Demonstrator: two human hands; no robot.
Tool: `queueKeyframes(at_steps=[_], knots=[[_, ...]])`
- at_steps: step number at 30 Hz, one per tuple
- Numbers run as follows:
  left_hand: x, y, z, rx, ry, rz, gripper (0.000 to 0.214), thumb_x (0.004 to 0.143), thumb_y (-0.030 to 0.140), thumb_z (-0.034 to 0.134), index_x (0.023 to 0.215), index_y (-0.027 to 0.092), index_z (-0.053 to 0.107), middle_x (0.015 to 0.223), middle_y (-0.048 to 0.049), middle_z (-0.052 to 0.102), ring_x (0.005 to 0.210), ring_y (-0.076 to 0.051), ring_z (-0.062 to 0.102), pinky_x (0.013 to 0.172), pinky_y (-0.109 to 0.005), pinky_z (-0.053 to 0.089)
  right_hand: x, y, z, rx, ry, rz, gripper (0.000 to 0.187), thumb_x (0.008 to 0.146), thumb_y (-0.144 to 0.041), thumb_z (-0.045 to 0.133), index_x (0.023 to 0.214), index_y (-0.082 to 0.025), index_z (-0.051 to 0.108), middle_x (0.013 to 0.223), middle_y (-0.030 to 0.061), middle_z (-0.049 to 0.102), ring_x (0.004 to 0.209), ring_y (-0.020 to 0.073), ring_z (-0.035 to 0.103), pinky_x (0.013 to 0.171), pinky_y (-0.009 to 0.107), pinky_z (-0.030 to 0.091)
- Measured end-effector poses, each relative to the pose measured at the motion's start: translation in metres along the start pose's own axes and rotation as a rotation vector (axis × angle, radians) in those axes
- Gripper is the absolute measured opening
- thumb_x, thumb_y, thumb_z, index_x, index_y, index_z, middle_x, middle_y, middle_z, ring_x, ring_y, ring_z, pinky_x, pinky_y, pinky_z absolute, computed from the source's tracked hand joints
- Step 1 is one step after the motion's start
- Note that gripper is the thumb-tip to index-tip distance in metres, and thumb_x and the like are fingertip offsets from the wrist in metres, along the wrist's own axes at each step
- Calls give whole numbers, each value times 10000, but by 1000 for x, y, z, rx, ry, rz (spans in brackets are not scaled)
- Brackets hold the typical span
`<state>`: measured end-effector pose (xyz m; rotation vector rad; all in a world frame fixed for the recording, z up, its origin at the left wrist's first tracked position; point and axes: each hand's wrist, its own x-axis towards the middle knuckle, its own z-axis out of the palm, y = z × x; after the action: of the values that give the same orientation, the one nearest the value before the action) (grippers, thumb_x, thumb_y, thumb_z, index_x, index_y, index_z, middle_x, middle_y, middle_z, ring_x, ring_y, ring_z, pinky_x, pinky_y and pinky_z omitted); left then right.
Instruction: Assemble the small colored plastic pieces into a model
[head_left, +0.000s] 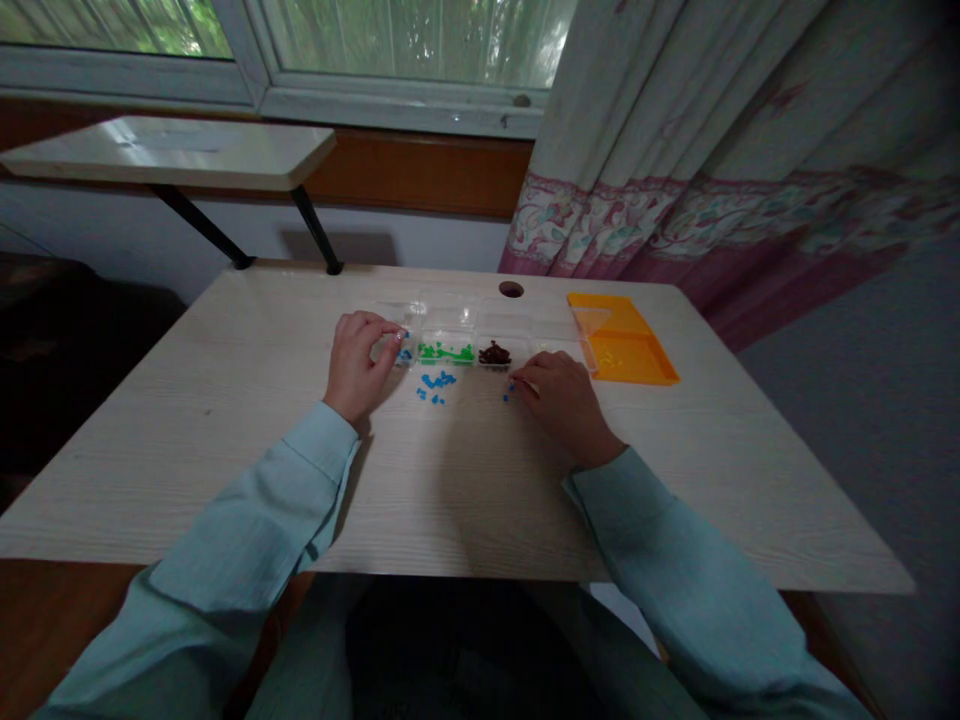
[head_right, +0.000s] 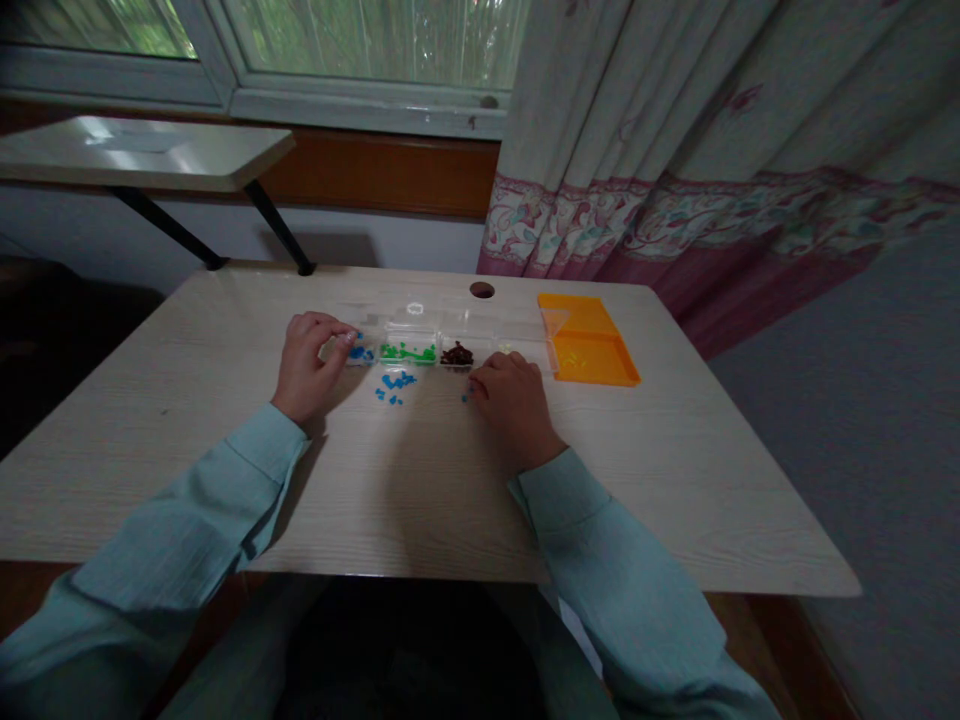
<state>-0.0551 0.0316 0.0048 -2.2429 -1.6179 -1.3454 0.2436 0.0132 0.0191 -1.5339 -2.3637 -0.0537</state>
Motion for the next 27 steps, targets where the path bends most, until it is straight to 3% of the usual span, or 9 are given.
queueKeyframes(at_steps=[11, 27], knots=[[3, -27, 1, 40, 38, -105, 202, 916, 377, 517, 903, 233, 658, 924, -51, 578, 968, -235, 510, 916, -423, 385, -1, 5, 0, -17, -51, -5, 201, 870, -229, 568, 979, -225, 736, 959, 81, 663, 913, 222, 539, 725, 338, 340], [3, -33, 5, 72, -14, -127, 192, 871, 366, 582, 893, 210, 691, 910, -58, 567, 955, -241, 513, 914, -427, 380, 2, 4, -1, -8, -41, 21, 171, 868, -216, 567, 834, -193, 733, 925, 82, 672, 919, 229, 541, 752, 358, 336]])
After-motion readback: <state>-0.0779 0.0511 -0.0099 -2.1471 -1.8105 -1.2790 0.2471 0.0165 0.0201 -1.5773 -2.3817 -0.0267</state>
